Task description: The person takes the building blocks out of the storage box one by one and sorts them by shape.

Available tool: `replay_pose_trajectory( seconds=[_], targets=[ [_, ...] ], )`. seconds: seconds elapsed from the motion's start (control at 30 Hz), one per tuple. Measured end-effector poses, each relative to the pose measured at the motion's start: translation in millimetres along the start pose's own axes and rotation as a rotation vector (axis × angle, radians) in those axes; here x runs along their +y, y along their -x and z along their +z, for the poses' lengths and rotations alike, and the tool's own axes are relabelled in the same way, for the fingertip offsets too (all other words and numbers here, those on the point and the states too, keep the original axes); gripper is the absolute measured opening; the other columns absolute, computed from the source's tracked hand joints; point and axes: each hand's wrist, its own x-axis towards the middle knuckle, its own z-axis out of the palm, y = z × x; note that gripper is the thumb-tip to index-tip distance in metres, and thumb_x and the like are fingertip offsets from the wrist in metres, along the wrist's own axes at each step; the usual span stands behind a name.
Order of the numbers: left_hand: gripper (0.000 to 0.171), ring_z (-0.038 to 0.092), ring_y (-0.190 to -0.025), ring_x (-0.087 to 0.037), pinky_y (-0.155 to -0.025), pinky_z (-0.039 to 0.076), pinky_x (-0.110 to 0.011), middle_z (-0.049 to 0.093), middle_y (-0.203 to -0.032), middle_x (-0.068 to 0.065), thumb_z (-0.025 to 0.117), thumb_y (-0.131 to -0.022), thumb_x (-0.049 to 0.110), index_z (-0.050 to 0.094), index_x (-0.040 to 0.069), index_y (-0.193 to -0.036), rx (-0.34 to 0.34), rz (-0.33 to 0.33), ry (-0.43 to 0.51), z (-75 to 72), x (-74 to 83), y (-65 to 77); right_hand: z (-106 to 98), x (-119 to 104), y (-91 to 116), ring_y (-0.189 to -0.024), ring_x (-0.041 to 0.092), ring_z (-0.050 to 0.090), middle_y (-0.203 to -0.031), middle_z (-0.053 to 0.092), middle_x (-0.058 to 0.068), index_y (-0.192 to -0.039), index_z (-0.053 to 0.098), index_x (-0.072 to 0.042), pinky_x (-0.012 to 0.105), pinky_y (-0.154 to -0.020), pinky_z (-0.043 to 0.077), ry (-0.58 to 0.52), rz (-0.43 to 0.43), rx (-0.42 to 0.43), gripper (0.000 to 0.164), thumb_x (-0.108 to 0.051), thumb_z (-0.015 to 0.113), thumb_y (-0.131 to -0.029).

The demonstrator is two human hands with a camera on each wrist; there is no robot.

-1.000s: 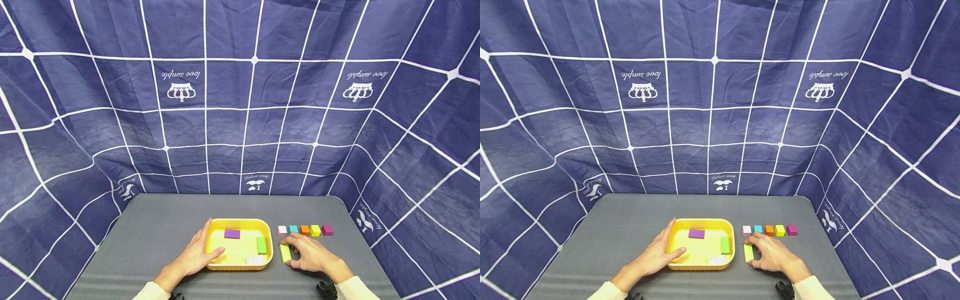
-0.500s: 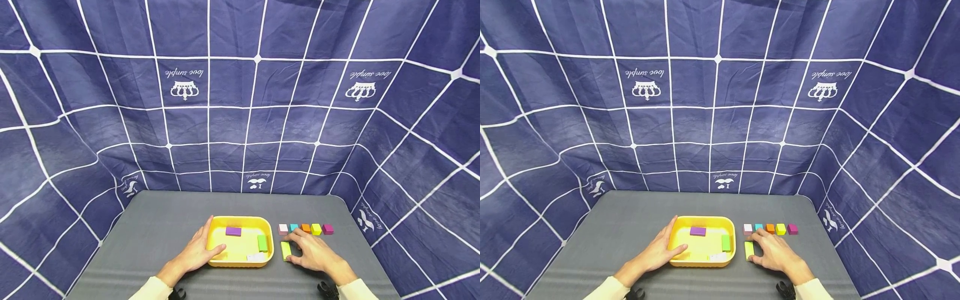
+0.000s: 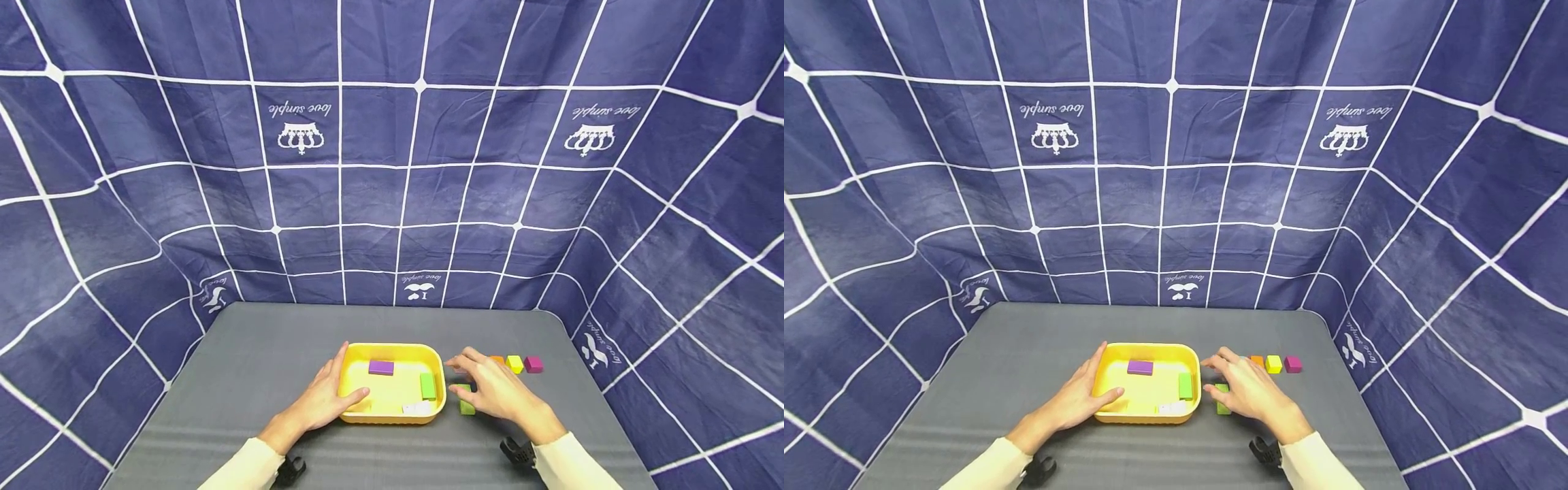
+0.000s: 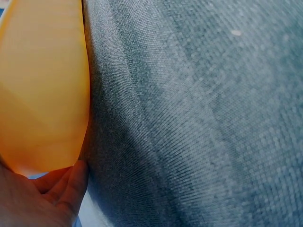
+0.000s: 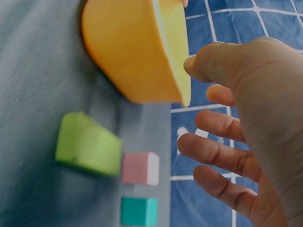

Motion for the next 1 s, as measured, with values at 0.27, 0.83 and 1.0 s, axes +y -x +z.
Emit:
replay_pose_trajectory(
  seconds=[0.27,0.83,1.0],
  targets=[
    [0.125,0.056,-0.159,-0.046,-0.132,0.046,-0.070,0.052,-0.175,-0.028,0.084,-0.099,0.068,0.017,0.012,-0.188,-0.015,-0.003,-0.005,-1.9,0.6,-1.9,-4.0,-11.2,-30.0,-0.085,0.013,0.073,-0.119,0.075,-0.002,-0.139,0.081,-0.016,0.022,-0.070,0.053,-0.036,-0.042,-0.050,0.041,-0.025,0.092,-0.100],
    [0.154,0.054,-0.158,-0.043,-0.130,0.048,-0.068,0.047,-0.177,-0.028,0.097,-0.082,0.072,0.005,0.009,-0.189,-0.090,0.029,-0.010,-8.8,-2.8,0.3,5.8,-31.4,-77.9,-0.092,0.011,0.075,-0.127,0.075,-0.002,-0.152,0.077,-0.024,0.026,-0.079,0.056,-0.024,-0.134,-0.329,0.058,-0.036,0.096,-0.099],
    [0.156,0.054,-0.158,-0.044,-0.130,0.048,-0.068,0.048,-0.175,-0.029,0.098,-0.081,0.072,0.006,0.007,-0.188,-0.093,0.039,-0.011,-9.5,-3.1,1.4,13.1,-39.6,-92.3,-0.102,0.015,0.080,-0.137,0.075,-0.003,-0.156,0.075,-0.030,0.026,-0.089,0.060,-0.037,-0.173,-0.406,0.064,-0.036,0.098,-0.097]
  ],
)
